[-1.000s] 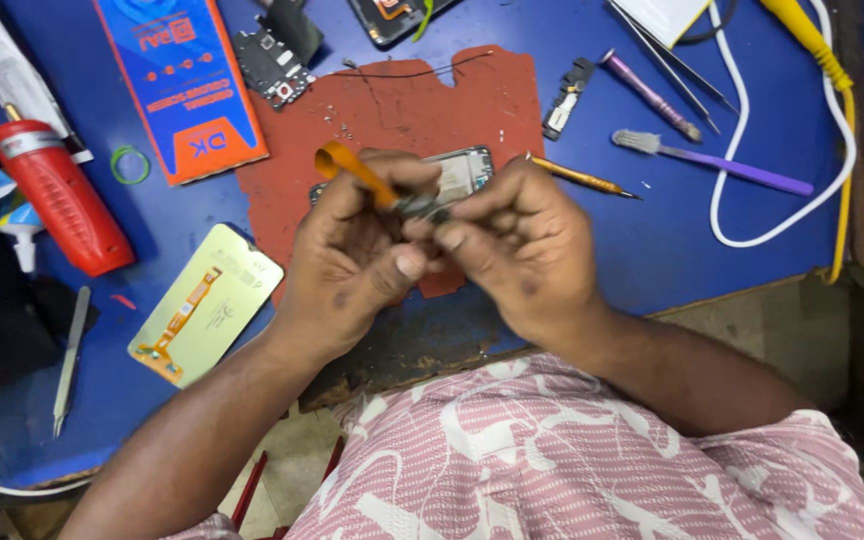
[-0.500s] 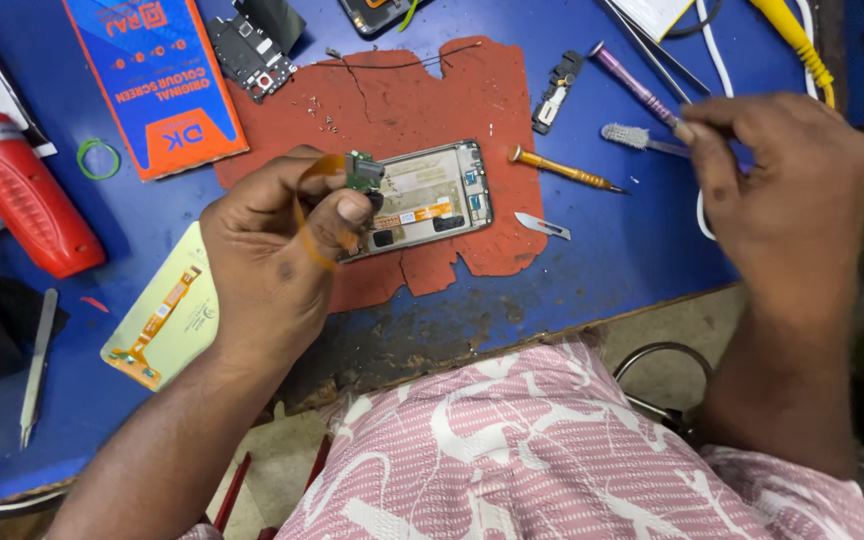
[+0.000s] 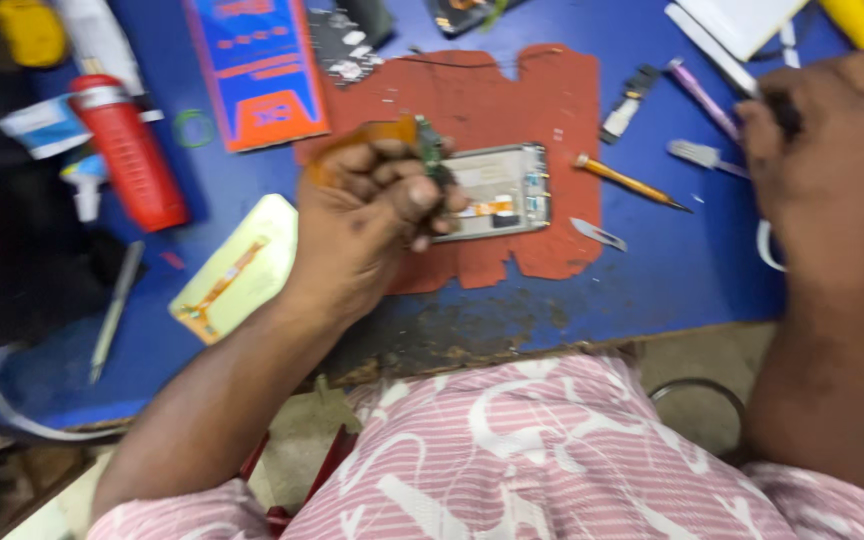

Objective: The person tests a smartphone screen by swiping and tapping, then removes the battery and uses a screwdriver and tweezers to detach and reattach internal ribbon cables. The phone remains disassembled at the end.

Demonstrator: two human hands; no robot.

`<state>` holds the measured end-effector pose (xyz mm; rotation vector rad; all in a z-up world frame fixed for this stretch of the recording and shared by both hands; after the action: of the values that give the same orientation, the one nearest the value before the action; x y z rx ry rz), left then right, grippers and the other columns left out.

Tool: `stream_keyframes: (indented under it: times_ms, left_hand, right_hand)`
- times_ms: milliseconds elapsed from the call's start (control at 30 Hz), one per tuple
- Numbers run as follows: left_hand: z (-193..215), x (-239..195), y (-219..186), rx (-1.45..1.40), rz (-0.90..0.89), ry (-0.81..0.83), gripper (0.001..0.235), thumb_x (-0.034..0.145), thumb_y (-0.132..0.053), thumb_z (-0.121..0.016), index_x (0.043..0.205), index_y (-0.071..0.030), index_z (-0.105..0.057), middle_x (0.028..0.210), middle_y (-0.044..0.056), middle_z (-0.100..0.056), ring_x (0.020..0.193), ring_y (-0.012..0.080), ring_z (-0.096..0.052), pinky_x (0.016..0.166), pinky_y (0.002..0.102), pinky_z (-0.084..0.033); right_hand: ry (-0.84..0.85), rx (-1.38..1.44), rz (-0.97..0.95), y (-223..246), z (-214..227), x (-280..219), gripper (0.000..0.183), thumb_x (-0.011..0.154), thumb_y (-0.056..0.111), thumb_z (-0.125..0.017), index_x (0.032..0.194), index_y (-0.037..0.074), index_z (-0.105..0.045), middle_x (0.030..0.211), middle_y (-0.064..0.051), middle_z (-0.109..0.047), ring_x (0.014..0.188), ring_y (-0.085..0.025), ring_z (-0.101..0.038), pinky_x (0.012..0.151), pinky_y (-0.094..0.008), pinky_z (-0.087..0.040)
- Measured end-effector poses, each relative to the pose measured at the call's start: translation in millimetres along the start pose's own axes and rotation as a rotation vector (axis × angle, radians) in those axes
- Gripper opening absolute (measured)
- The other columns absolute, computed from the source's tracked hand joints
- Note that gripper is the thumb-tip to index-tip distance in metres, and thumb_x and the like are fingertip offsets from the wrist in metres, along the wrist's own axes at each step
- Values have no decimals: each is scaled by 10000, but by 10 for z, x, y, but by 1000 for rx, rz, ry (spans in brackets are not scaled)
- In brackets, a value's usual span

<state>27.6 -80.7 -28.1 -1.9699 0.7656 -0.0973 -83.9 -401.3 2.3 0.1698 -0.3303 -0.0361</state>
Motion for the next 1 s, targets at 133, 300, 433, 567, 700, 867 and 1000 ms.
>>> stream_keyframes:
  times_ms: [133,300,433,567,700,867,1000]
  left_hand:
    - [-35,8,-46,-53,-11,88,243,1026,-139,-729,1163,18,-604,1024,167,-738,836,186,-707,678,291,-577]
    - [-154,-46,-46,-178,16,225,260,1070,-188,-713,1222,-57,-547,1030,134,-713,913,181,-703,776,321,-613]
    - [-276,-44,-12,-230,23,342,242,1087,-202,-714,1189,-76,-535,1039,121,-707,946,192,-706,824,326,-610]
    - [-334,-45,2,-248,-42,408,198,1096,-191,-701,1136,-96,-531,1076,114,-708,991,202,-712,914,356,-612]
    - [-345,-59,34,-179,-71,412,180,1090,-199,-688,1128,-110,-536,1100,92,-694,1052,172,-689,988,347,-586]
    - [-286,-62,20,-45,-126,364,212,1093,-213,-713,1071,-97,-537,1090,71,-663,1088,137,-641,1051,315,-528]
    - [-278,-54,15,-31,-128,358,225,1085,-228,-720,1065,-95,-541,1083,68,-657,1084,138,-642,1040,318,-534]
  right_hand:
    - [56,490,-438,-625,-461,-183,120,1152,128,-636,1159,9,-617,976,-86,-603,868,-185,-639,787,-314,-513]
    - [-97,1185,-727,-602,-637,-287,121,1119,163,-631,1133,49,-593,1007,-87,-619,910,-168,-665,820,-310,-565]
    - [-188,1459,-483,214,-152,-227,127,1053,158,-670,1089,71,-585,1025,-114,-636,939,-188,-693,836,-334,-615]
    - [-149,1358,-180,1148,204,38,156,987,152,-709,1045,92,-577,1042,-142,-652,968,-208,-722,853,-359,-664]
    - [-100,1059,87,1750,416,314,246,894,-47,-744,1004,27,-537,1040,-177,-701,987,-265,-764,900,-368,-680]
    - [-51,921,139,1955,421,381,297,866,-19,-788,982,25,-518,1068,-194,-699,1060,-293,-742,859,-332,-639]
    - [-117,918,222,1974,423,350,344,863,-41,-781,1008,14,-474,1087,-204,-691,1072,-301,-736,863,-332,-644]
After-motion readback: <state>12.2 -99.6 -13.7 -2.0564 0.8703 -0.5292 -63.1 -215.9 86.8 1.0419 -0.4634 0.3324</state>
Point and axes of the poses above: each hand's wrist, its own x-axis towards the middle knuckle, its own z-axis out of the back of the hand, y = z × x, the point moved 9 cm from there along x, towards the middle knuckle
